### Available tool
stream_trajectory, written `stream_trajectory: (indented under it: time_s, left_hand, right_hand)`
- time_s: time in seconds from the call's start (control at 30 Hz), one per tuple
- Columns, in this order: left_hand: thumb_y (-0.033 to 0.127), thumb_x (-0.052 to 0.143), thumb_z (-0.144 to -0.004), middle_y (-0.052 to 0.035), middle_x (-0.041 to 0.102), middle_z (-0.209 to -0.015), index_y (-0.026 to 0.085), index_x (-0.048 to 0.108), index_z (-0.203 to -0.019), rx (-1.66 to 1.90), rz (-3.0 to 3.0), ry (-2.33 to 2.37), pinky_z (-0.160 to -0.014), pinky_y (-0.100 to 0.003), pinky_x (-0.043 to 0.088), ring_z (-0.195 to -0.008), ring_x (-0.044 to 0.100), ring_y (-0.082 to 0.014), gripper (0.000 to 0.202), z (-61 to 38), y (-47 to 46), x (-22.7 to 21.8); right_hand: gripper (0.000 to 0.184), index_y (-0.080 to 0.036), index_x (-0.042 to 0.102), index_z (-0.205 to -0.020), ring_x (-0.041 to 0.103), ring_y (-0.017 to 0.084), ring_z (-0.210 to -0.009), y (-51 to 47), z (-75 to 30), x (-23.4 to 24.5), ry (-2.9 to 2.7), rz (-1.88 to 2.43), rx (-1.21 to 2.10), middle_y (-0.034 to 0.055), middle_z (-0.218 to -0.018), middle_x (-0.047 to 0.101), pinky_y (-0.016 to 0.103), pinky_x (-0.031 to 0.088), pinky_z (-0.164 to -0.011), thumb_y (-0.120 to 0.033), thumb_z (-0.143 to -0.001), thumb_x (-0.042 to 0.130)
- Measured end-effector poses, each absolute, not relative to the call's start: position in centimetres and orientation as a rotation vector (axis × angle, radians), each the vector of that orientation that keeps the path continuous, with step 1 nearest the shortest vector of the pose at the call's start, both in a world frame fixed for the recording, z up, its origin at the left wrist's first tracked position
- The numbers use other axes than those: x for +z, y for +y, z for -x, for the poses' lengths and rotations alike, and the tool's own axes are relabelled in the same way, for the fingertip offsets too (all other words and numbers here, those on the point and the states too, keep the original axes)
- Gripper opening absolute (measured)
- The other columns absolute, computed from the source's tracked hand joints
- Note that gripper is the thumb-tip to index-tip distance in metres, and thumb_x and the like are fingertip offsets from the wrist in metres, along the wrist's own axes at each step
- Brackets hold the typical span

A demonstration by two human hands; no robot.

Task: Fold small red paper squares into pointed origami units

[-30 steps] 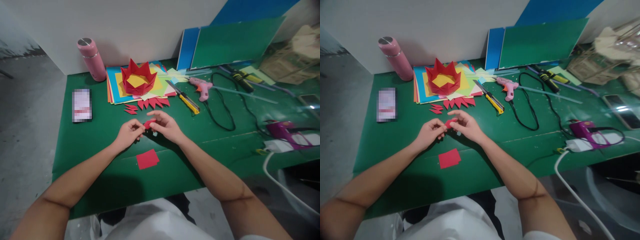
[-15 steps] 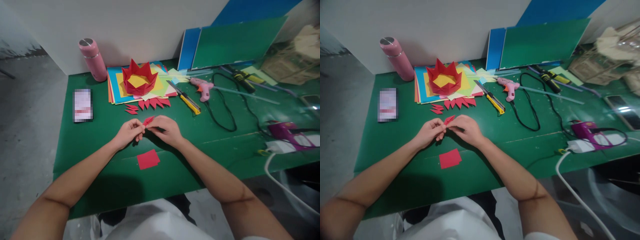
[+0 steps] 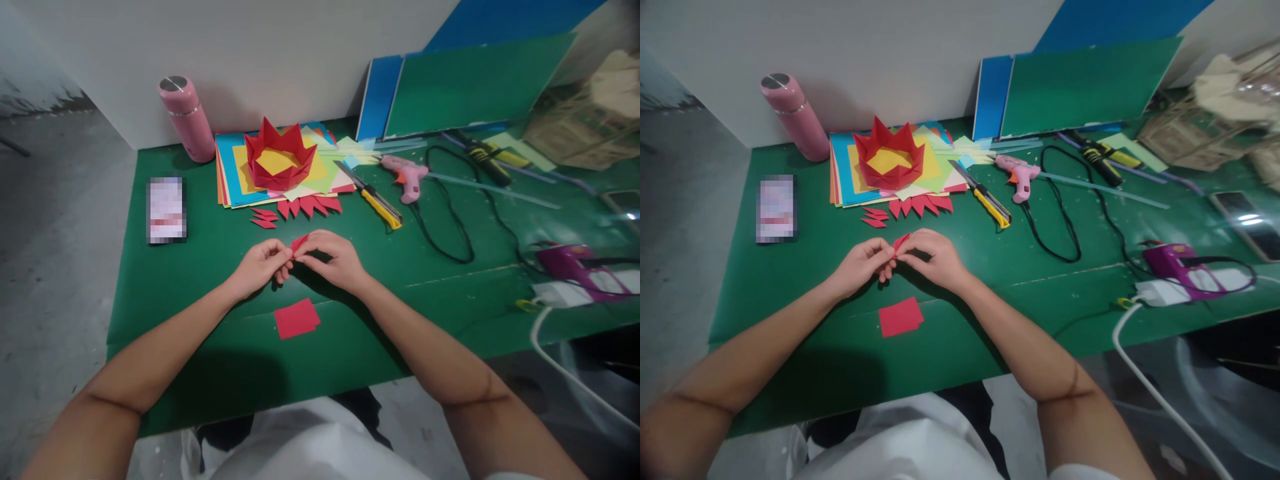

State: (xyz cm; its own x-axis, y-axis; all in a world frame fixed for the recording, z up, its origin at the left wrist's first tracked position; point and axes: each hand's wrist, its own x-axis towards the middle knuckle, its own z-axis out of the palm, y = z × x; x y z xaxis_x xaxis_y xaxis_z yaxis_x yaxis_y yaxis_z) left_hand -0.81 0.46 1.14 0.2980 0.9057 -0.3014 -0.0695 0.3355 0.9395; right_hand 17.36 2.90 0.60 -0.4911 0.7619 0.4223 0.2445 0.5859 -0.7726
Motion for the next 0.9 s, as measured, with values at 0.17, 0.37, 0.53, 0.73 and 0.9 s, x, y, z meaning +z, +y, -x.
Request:
stream_trajectory:
  time_s: [0.17, 0.37, 0.53, 0.73, 0.9]
  left_hand:
    - [0.043, 0.065, -0.080, 0.0036, 0.058, -0.051, 0.015, 0.054, -0.071, 0.869, -1.115, 1.125, -0.042, -0.016, 0.042, -0.041, 0.052, -0.0057, 0.031, 0.5, -0.1, 0.9]
    - [0.042, 0.064, -0.081, 0.0028, 0.057, -0.050, 0.015, 0.059, -0.072, 0.887, -1.184, 1.183, -0.041, -0.016, 0.042, -0.042, 0.053, -0.0065, 0.029, 0.3, -0.4, 0.9]
    - [0.034, 0.064, -0.080, 0.0023, 0.058, -0.050, 0.014, 0.062, -0.072, 0.866, -1.211, 1.217, -0.040, -0.016, 0.042, -0.041, 0.053, -0.0065, 0.022, 0.4, -0.3, 0.9]
    - [0.029, 0.061, -0.081, 0.0018, 0.060, -0.051, 0.013, 0.066, -0.075, 0.865, -1.290, 1.223, -0.041, -0.015, 0.045, -0.042, 0.055, -0.0065, 0.017, 0.6, -0.4, 0.7]
    - [0.029, 0.063, -0.078, 0.0001, 0.064, -0.058, 0.013, 0.064, -0.075, 0.883, -1.355, 1.240, -0.042, -0.015, 0.047, -0.044, 0.057, -0.0067, 0.016, 0.6, -0.5, 0.3]
  right_hand:
    - [0.014, -0.019, 0.066, -0.078, 0.064, 0.016, -0.076, 2.6, -17.0, 0.4, -1.819, 0.940, 1.120, 0.0043, -0.081, 0.070, 0.031, 0.052, -0.073, -0.033, -0.081, 0.066]
    - [0.018, -0.018, 0.064, -0.077, 0.063, 0.013, -0.071, 2.6, -16.8, -0.2, -1.606, 0.977, 1.309, 0.0020, -0.077, 0.067, 0.028, 0.053, -0.069, -0.034, -0.075, 0.072]
    - [0.020, -0.018, 0.063, -0.077, 0.063, 0.012, -0.069, 2.7, -16.8, -0.2, -1.570, 0.991, 1.344, 0.0010, -0.075, 0.065, 0.028, 0.053, -0.067, -0.035, -0.073, 0.074]
    - [0.019, -0.018, 0.062, -0.075, 0.063, 0.013, -0.068, 2.7, -16.8, -0.4, -1.583, 1.019, 1.343, 0.0016, -0.074, 0.066, 0.029, 0.053, -0.067, -0.034, -0.074, 0.073]
    - [0.021, -0.019, 0.062, -0.075, 0.064, 0.014, -0.070, 2.6, -16.8, -0.5, -1.586, 1.011, 1.364, 0.0019, -0.076, 0.067, 0.030, 0.053, -0.069, -0.036, -0.073, 0.074]
